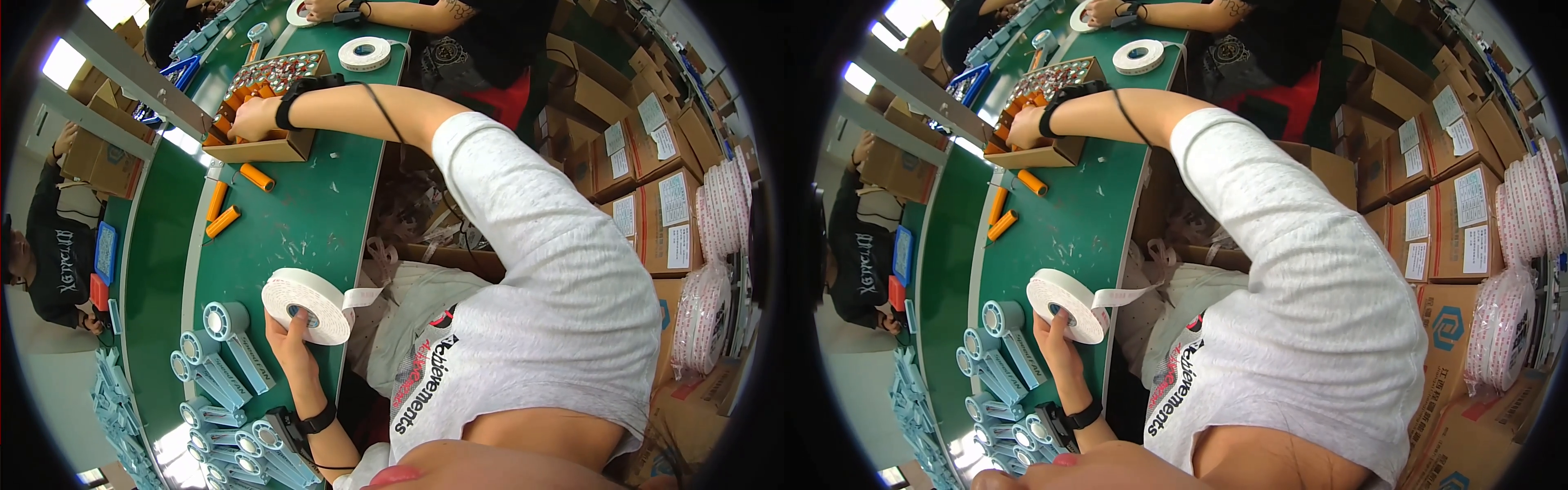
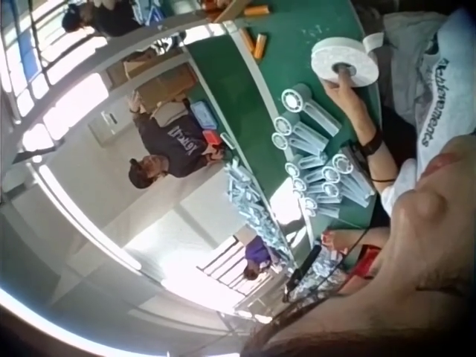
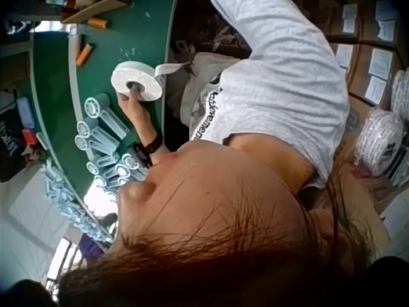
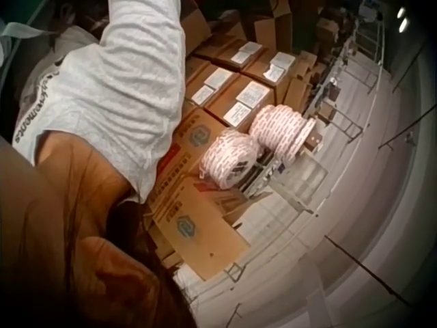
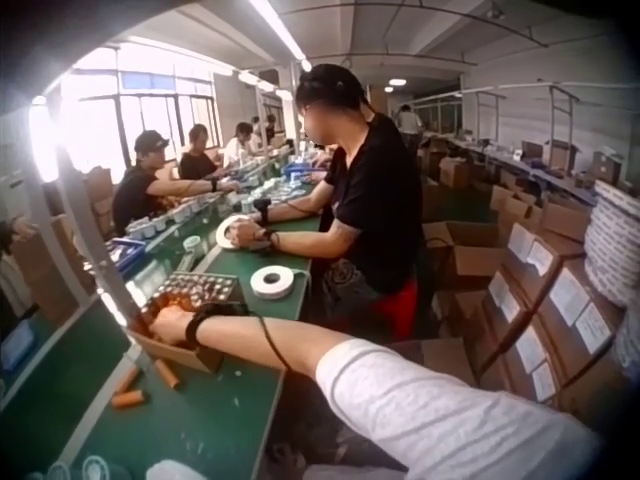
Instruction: The person pulls tape from a roll, presses it onto a battery, and tears the tape before pressing the battery into the compartment of a fan housing. This process is repeated for several fan units.
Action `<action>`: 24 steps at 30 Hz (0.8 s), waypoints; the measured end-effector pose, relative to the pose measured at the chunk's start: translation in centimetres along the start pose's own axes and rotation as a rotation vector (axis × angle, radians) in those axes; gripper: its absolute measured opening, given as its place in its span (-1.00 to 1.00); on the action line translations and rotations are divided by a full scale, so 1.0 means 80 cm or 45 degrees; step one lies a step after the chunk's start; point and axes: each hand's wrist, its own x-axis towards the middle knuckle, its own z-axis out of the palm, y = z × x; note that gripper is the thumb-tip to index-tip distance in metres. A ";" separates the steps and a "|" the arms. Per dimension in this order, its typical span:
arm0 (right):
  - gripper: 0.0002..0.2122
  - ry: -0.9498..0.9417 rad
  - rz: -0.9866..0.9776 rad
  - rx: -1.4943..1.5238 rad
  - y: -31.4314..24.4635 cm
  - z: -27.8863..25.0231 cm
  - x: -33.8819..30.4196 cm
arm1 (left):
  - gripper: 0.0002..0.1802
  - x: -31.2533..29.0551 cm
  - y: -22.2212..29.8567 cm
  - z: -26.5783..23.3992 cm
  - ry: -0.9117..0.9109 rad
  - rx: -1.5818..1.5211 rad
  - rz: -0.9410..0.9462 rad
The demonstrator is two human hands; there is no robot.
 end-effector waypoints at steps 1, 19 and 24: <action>-0.61 -0.019 0.022 0.018 -0.004 -0.002 0.003 | -0.49 -0.001 -0.001 -0.001 0.005 0.004 0.000; -0.64 0.566 0.299 0.139 -0.032 -0.037 -0.062 | -0.50 -0.006 -0.002 -0.007 0.022 -0.112 -0.013; -0.66 0.638 0.240 0.801 -0.042 -0.089 -0.068 | -0.50 0.000 0.000 -0.002 -0.012 -0.062 -0.035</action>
